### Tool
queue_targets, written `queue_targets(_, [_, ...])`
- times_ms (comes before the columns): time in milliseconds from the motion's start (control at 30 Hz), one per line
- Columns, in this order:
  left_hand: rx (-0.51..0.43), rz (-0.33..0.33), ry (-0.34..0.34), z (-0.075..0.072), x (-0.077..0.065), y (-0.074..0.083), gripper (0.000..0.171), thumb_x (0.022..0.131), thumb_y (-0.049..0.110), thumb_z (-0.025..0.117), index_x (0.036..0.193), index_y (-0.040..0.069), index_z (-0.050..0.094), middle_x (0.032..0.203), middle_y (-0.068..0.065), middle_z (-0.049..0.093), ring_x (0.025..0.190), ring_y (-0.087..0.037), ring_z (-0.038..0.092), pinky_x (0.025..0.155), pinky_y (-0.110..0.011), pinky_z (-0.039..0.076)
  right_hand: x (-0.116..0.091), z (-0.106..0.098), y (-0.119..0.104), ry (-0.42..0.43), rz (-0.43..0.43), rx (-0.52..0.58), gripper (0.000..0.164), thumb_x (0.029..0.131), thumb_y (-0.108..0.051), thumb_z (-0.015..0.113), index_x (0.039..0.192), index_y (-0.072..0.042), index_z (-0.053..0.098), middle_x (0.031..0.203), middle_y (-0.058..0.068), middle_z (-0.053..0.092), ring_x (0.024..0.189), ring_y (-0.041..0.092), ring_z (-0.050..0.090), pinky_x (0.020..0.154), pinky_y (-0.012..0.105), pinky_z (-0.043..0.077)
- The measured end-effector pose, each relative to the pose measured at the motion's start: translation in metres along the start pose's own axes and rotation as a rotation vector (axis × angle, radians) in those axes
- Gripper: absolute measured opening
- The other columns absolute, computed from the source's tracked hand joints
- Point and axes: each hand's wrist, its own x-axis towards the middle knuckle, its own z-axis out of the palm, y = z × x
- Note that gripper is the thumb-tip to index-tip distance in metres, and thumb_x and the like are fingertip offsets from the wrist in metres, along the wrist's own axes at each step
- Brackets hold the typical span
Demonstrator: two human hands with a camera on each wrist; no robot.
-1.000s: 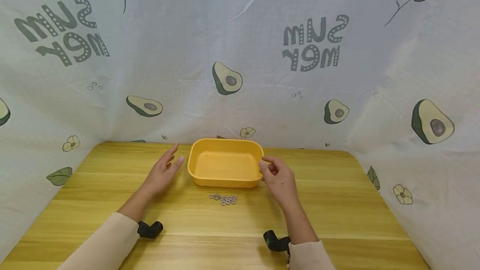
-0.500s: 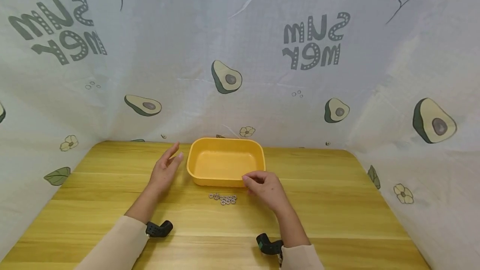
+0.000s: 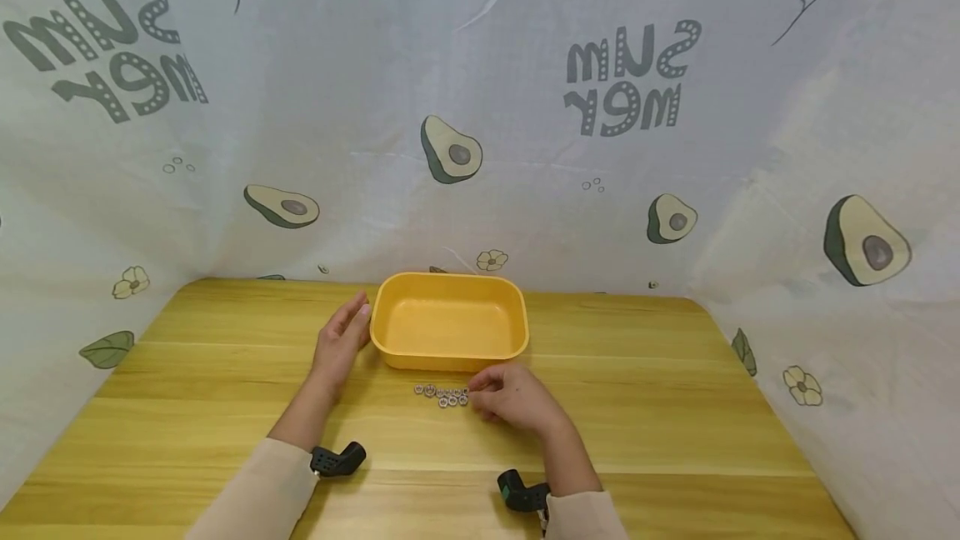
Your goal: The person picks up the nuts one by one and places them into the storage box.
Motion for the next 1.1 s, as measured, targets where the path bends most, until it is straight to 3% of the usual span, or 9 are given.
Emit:
queue_targets(333, [-0.070,0.014,0.008,0.012,-0.001,-0.006,0.055,0.102,0.027,0.061,0.153,0.010,0.047,0.160,-0.016,0.043,0.148,-0.037,0.042,0.122,-0.049,0.036,0.005,0.010,0.002,0.131,0.052,-0.147,0.018,0.089,-0.012,0.074,0.105,-0.006,0.073,0.078,0.003,0.062,0.069,0.015,0.055,0.059,0.026,0.047])
queue_targets(700, [-0.156,-0.014,0.019,0.018,0.001,-0.003,0.058,0.102,0.023,0.062,0.155,0.012,0.043,0.163,-0.012,0.039,0.153,-0.033,0.035,0.123,-0.046,0.033,0.011,0.019,0.001,0.208,0.033,-0.234,0.010,0.086,-0.013,0.077,0.096,-0.012,0.075,0.082,0.000,0.063,0.075,0.014,0.054,0.064,0.026,0.045])
queue_targets(933, [-0.090,-0.005,-0.066,0.016,0.000,-0.006,0.059,0.103,0.024,0.060,0.158,0.017,0.040,0.167,-0.009,0.034,0.155,-0.032,0.030,0.123,-0.048,0.034,0.014,0.023,0.003,0.220,0.006,-0.253,0.008,0.085,-0.014,0.080,0.090,-0.014,0.074,0.078,-0.002,0.062,0.073,0.013,0.055,0.064,0.026,0.045])
queue_targets(1100, [-0.054,-0.006,-0.080,0.017,0.002,-0.010,0.055,0.104,0.022,0.058,0.156,0.018,0.043,0.166,-0.011,0.034,0.154,-0.031,0.033,0.121,-0.048,0.036,0.015,0.023,0.005,0.208,0.013,-0.251,0.009,0.085,-0.016,0.080,0.088,-0.014,0.072,0.076,-0.002,0.061,0.071,0.013,0.055,0.064,0.026,0.046])
